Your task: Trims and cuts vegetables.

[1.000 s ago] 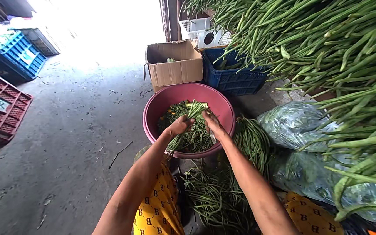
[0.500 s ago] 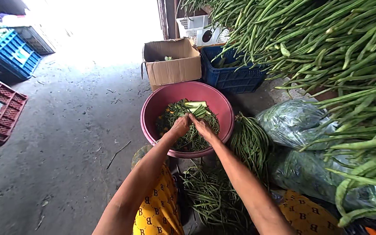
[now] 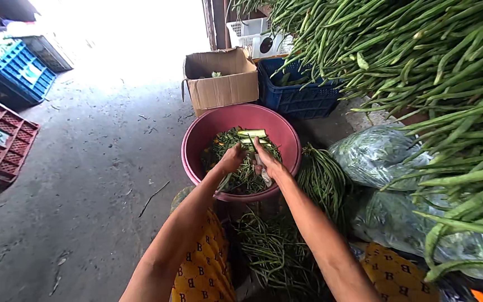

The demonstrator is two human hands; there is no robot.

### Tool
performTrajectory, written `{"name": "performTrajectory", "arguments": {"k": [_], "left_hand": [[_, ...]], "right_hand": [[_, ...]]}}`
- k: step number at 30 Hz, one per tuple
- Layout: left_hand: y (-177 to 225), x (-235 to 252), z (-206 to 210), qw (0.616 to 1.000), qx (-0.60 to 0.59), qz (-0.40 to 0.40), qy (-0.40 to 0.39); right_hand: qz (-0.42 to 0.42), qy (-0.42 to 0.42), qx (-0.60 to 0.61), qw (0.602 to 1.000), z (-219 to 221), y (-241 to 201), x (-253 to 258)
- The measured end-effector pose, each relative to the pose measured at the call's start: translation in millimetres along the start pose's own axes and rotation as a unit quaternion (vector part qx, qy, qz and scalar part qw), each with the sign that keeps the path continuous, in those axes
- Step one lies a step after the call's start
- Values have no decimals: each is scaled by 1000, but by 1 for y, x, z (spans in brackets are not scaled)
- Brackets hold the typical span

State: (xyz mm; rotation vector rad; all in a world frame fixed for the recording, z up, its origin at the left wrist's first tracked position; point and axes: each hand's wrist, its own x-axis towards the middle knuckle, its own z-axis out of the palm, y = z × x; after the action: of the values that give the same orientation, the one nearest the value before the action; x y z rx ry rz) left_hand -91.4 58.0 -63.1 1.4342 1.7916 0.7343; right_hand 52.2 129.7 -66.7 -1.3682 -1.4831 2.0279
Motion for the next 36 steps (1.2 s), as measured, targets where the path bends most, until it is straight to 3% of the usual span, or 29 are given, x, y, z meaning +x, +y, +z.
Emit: {"name": "performTrajectory", "arguments": {"k": [4, 6, 9, 15, 21, 25, 31, 36], "left_hand": [[-1, -1, 0, 984, -163, 61, -31], [3, -5, -1, 980, -180, 75, -49], [3, -6, 1, 973, -199, 93, -65], [0, -6, 0, 972, -202, 94, -80], [-1, -10, -7, 933, -341, -4, -117], [0, -10, -10, 951, -268, -14, -151], [-3, -7, -6, 979, -171, 10, -107], [-2, -5, -6, 990, -107, 19, -91]], "right_hand": [[-157, -13, -91, 983, -7, -7, -1], [-224, -25, -194, 955, -8, -14, -5], [-287, -31, -249, 925, -9, -18, -10], [-287, -48, -255, 922, -10, -15, -5], [-301, -24, -239, 923, -16, -20, -16], [-297, 14, -214, 930, -26, -27, 4], [-248, 85, -196, 945, -32, -14, 3], [-229, 76, -123, 962, -28, -5, 3]]}}
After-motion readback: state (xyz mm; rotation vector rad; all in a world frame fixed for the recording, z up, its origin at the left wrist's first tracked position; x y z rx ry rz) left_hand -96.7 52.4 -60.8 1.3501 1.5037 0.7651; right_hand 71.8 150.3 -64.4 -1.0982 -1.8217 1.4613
